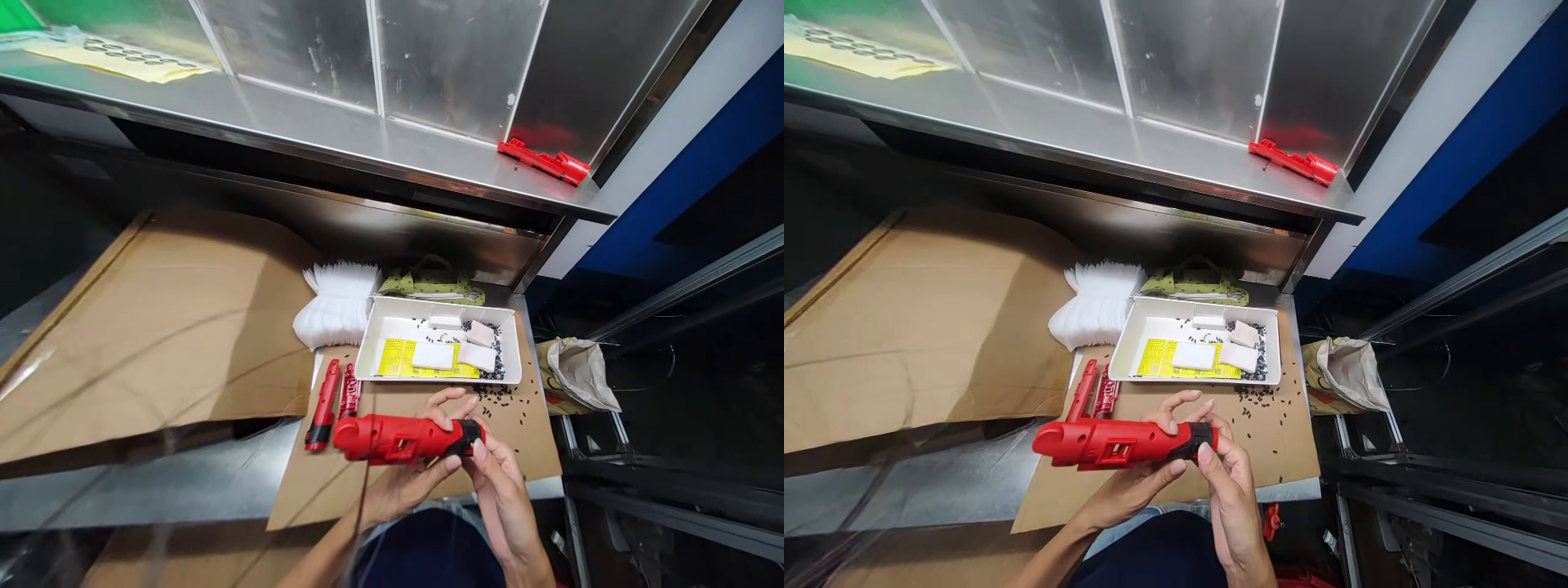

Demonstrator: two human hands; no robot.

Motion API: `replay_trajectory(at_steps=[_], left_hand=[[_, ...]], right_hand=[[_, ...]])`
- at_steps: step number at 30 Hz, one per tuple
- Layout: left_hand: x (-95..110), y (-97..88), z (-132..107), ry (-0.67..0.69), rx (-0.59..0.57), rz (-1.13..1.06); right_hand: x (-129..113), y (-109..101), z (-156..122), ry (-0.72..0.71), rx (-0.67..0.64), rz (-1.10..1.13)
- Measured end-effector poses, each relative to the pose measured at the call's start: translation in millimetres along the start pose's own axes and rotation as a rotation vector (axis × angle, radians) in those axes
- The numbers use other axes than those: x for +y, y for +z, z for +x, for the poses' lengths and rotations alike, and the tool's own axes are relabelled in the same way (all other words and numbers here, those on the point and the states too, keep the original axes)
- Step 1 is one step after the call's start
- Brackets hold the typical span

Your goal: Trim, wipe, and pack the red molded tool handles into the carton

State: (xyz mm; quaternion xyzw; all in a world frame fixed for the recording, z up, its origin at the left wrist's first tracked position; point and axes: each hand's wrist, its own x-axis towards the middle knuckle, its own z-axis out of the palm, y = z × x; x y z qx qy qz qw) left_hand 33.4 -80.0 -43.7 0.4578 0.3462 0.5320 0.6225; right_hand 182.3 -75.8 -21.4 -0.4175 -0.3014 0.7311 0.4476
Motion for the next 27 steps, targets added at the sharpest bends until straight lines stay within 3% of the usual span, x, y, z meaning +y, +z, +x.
replay_trajectory(at_steps=[4,10,20,27], left_hand=[[-5.6,1.2,-2.9,0.014,-0.01,0.016],[-11.5,3.4,-3.7,-0.06,0.002,0.052],[-2.9,13.8,5.6,-0.057,0.035,0.225],[-11.6,11.9,5.4,-0.097,0.055,0.222]], right_hand=[[1.9,2.5,2.4,0.056,-0.014,0.151],[2.8,2.9,3.3,-0.004,0.03,0.145],[14.1,-8.1,13.1,0.165,0.102,0.422],[15.5,-17.6,16.4,0.077,0.098,0.238]])
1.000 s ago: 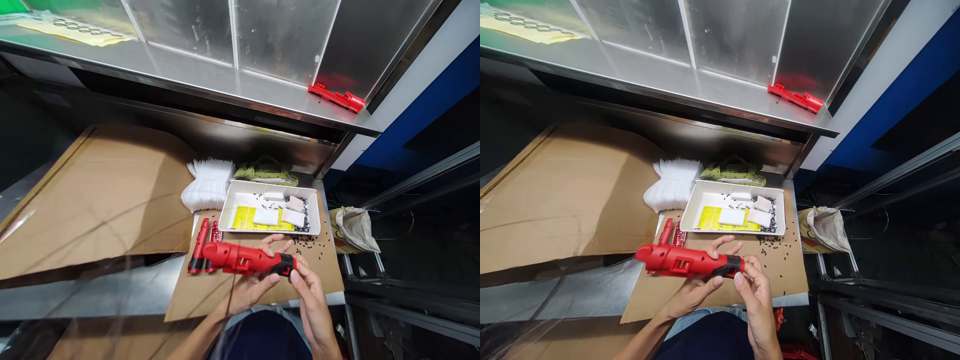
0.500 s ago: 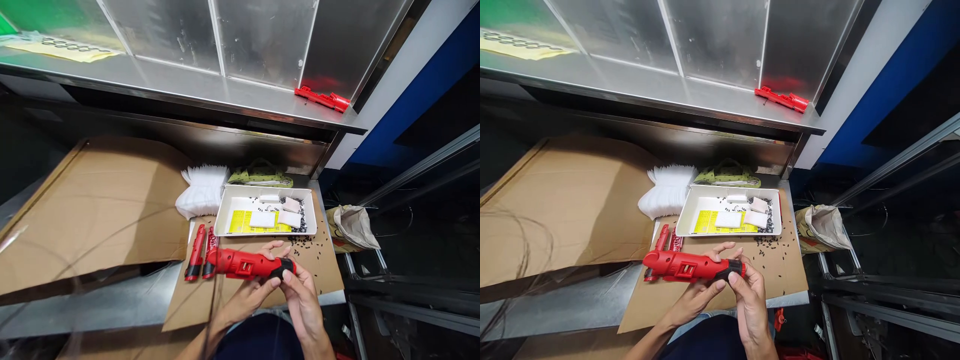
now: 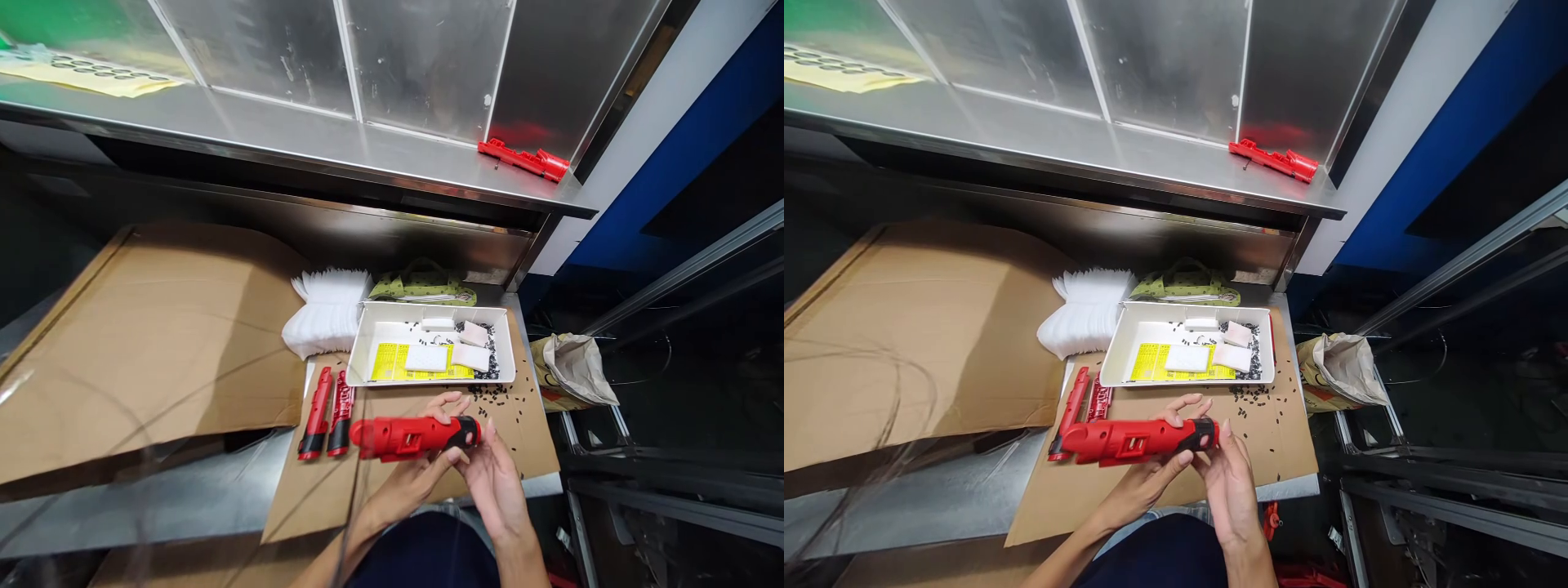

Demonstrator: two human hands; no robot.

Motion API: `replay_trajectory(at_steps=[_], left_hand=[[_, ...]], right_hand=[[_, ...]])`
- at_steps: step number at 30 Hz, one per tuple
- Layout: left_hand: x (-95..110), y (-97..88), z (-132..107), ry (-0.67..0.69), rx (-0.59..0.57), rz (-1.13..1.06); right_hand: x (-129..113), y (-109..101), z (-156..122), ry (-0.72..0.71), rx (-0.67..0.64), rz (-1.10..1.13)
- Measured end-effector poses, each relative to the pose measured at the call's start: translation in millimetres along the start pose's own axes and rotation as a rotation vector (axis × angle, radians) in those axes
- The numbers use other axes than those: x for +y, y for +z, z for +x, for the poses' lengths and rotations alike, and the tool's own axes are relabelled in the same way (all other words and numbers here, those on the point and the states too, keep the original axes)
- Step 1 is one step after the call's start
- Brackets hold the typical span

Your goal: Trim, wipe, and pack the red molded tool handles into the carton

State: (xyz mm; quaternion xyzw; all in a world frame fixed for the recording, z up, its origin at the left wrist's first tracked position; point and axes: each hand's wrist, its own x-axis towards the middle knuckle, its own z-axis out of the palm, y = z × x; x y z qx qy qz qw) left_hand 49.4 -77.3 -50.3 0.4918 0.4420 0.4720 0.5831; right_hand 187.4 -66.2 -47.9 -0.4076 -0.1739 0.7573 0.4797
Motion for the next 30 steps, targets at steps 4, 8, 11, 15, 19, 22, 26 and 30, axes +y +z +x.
replay_trajectory(at_steps=[4,8,11,15,19,22,26,30], left_hand=[[-4.0,-3.4,3.6,0.001,-0.012,-0.062],[-15.0,-5.6,6.1,0.02,-0.032,-0.255],[-24.3,-7.0,5.2,0.055,0.01,-0.542],[-22.1,-9.4,2.1,-0.005,0.005,-0.707],[-20.0,-9.0,2.2,0.012,-0.025,-0.728],[-23.2,-6.3,4.0,0.074,-0.056,-0.672],[-17.7,-0.7,4.7,0.083,-0.064,-0.468],[-7.0,6.2,3.7,0.019,0.007,-0.324]], right_hand=[[-9.0,-6.6,-5.3,-0.303,0.156,-0.349],[-10.4,-9.8,-8.5,-0.355,0.21,-0.442],[-7.1,-7.3,-11.2,-0.287,0.122,-0.461],[-8.8,2.5,-19.9,-0.314,0.0,-0.54],[-11.4,13.7,-26.4,-0.332,-0.043,-0.612],[-4.6,20.0,-24.3,-0.254,-0.067,-0.509],[5.5,25.0,-17.5,-0.201,-0.024,-0.302],[5.0,23.9,-13.1,-0.216,0.02,-0.238]])
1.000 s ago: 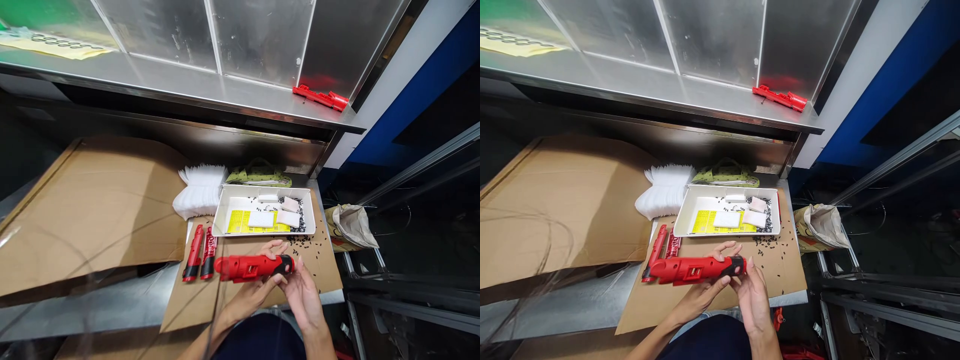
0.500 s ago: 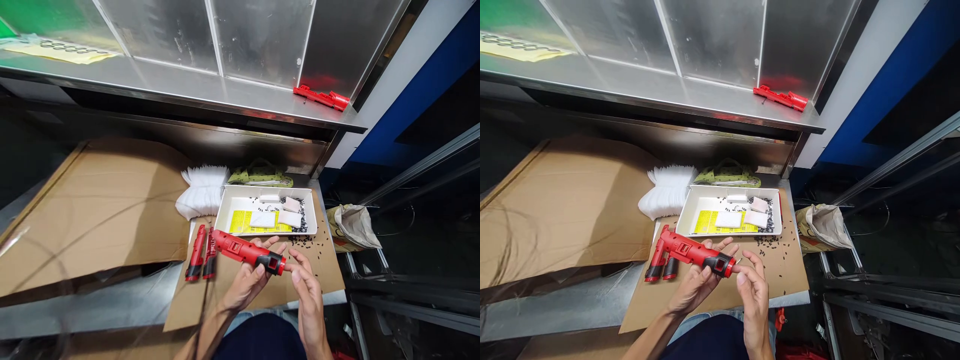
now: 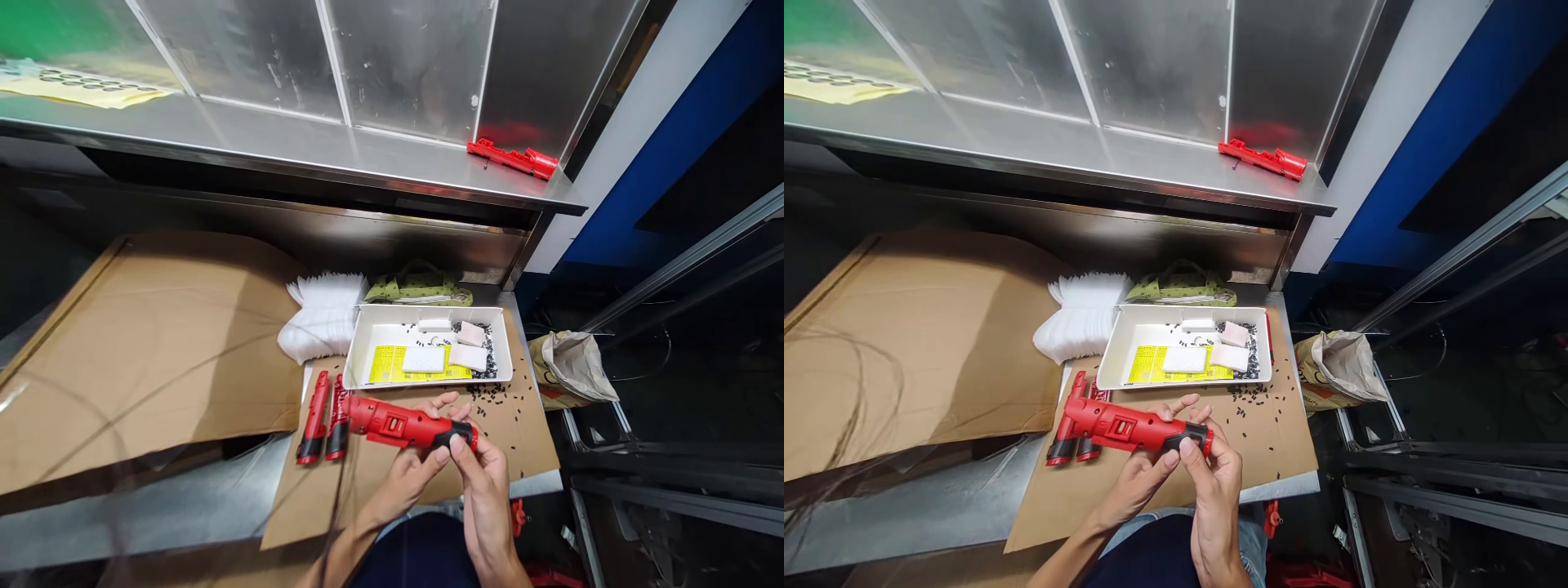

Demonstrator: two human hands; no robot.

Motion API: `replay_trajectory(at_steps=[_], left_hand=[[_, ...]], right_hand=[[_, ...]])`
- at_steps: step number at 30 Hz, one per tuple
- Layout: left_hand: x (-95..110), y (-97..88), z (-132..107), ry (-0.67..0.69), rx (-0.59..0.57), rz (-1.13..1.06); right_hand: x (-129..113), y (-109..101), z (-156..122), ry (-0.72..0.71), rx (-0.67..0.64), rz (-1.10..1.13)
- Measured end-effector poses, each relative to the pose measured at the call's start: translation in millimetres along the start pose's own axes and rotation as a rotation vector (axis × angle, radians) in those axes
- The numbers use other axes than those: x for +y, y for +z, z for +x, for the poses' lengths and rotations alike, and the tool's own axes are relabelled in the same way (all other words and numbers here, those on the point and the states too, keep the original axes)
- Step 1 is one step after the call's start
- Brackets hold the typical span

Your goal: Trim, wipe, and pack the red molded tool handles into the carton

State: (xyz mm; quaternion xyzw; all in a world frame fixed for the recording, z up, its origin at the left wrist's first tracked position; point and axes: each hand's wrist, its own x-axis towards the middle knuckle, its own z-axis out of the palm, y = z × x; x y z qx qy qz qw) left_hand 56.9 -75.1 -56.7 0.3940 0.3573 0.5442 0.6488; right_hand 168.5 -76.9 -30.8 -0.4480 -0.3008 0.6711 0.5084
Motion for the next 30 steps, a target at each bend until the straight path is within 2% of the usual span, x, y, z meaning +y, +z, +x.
replay_trajectory(at_steps=[5,8,11,13,16,18,20,22,26,30], left_hand=[[-4.9,3.3,-0.8,-0.032,0.057,0.168],[-8.2,2.4,0.6,-0.046,0.067,0.273],[-0.6,0.3,5.7,-0.02,0.147,0.295],[10.5,-4.6,10.6,0.042,0.263,0.308],[27.5,-20.0,15.9,0.103,0.419,0.364],[34.9,-31.7,16.5,0.092,0.455,0.373],[39.3,-39.6,15.1,0.078,0.452,0.305],[42.2,-41.3,12.7,0.054,0.429,0.119],[47.3,-33.0,8.3,-0.125,0.35,-0.332],[51.4,-24.4,5.0,-0.206,0.307,-0.521]], right_hand=[[2.6,-1.4,3.7,0.062,0.103,0.1],[6.5,0.4,3.8,0.095,0.087,0.123],[9.3,-9.0,6.8,0.035,0.042,-0.007],[10.8,-25.5,14.3,-0.067,0.068,-0.232],[16.4,-56.5,34.7,-0.193,0.146,-0.897],[25.4,-70.5,50.7,-0.174,0.107,-1.254],[40.1,-73.1,64.6,-0.096,0.021,-1.385],[59.1,-64.7,74.9,-0.035,-0.018,-1.43],[95.1,-37.6,85.9,0.018,0.009,-1.502],[105.5,-33.3,89.0,-0.023,0.028,-1.415]])
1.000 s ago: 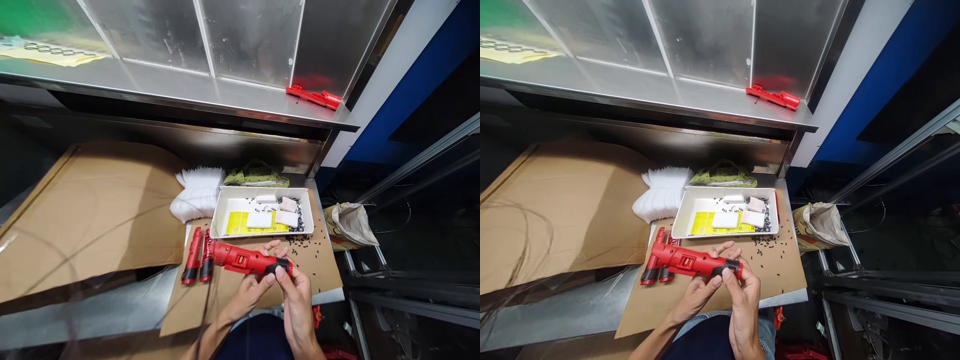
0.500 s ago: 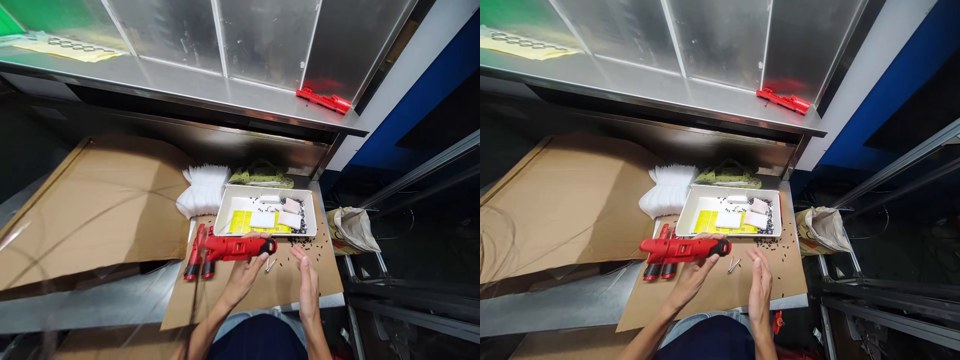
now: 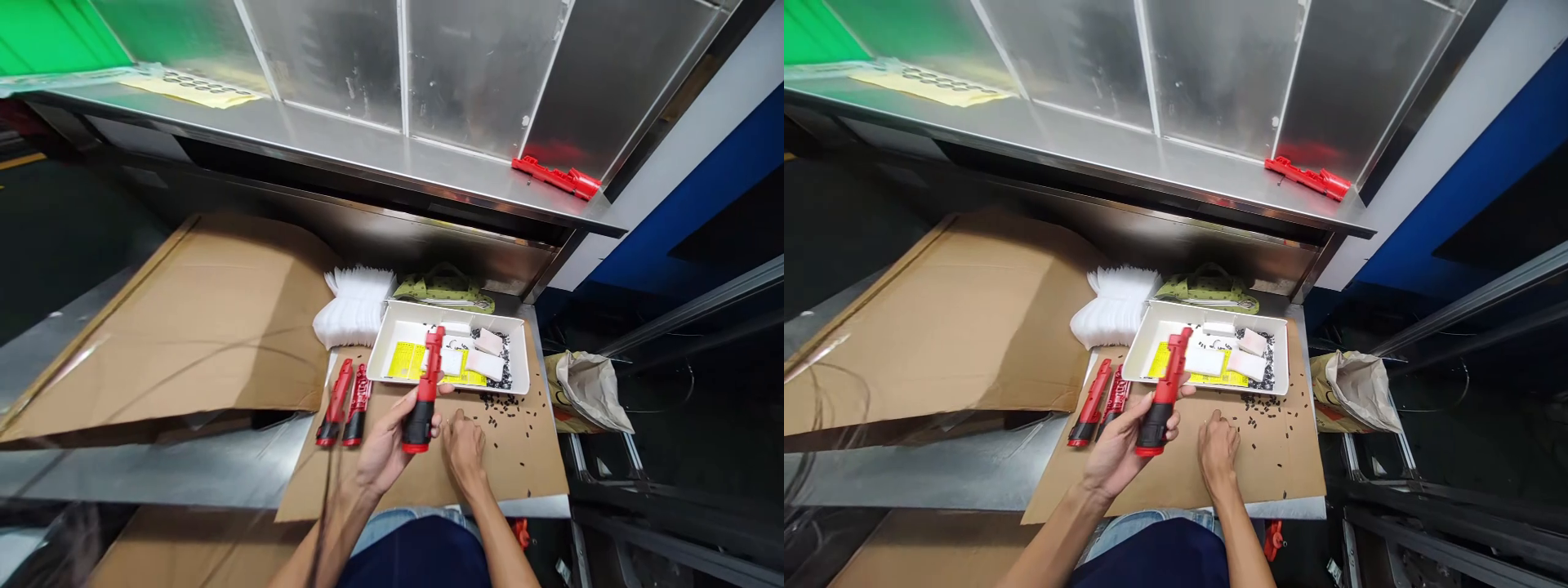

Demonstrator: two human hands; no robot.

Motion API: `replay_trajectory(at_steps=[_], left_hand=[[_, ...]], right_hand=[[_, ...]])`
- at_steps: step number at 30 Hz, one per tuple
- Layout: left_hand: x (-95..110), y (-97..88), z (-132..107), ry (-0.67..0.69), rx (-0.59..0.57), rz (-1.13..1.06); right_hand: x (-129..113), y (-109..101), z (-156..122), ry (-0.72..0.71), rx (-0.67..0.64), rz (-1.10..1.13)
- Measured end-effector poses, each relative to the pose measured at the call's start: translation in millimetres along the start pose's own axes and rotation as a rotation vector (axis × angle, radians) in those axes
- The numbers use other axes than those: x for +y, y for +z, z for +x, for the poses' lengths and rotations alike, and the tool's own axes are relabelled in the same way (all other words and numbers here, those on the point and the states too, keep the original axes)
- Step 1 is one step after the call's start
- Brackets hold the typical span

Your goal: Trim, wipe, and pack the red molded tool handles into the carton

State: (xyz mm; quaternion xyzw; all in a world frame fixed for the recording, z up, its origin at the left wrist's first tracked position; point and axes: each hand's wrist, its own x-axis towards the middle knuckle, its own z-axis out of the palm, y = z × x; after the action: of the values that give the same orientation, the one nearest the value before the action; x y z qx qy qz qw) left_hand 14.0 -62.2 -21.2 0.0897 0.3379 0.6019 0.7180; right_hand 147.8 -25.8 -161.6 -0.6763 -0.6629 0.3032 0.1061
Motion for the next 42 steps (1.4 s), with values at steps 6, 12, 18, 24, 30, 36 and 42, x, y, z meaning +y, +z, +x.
replay_trajectory(at_steps=[6,12,18,24,30,36,42], left_hand=[[-4.8,12.3,-6.3,-0.135,-0.031,-0.115],[-16.4,29.2,-11.6,-0.201,-0.119,-0.281],[-20.6,48.0,-21.4,-0.25,-0.158,-0.325],[-17.6,62.3,-30.1,-0.228,-0.153,-0.298],[-17.4,65.7,-34.6,-0.234,-0.126,-0.276],[-18.2,67.2,-36.1,-0.236,-0.145,-0.265],[-17.5,69.1,-37.2,-0.244,-0.138,-0.249]], right_hand=[[21.7,-56.5,-17.6,-0.055,0.133,0.321],[18.7,-142.8,-83.1,-0.339,0.503,0.627],[-5.0,-144.7,-123.1,-0.698,0.646,0.526],[-11.1,-143.0,-119.7,-0.936,0.726,0.42],[-12.5,-146.8,-118.0,-0.941,0.741,0.395],[-22.7,-139.2,-127.1,-0.838,0.722,0.491],[-29.1,-138.2,-132.9,-0.786,0.726,0.508]])
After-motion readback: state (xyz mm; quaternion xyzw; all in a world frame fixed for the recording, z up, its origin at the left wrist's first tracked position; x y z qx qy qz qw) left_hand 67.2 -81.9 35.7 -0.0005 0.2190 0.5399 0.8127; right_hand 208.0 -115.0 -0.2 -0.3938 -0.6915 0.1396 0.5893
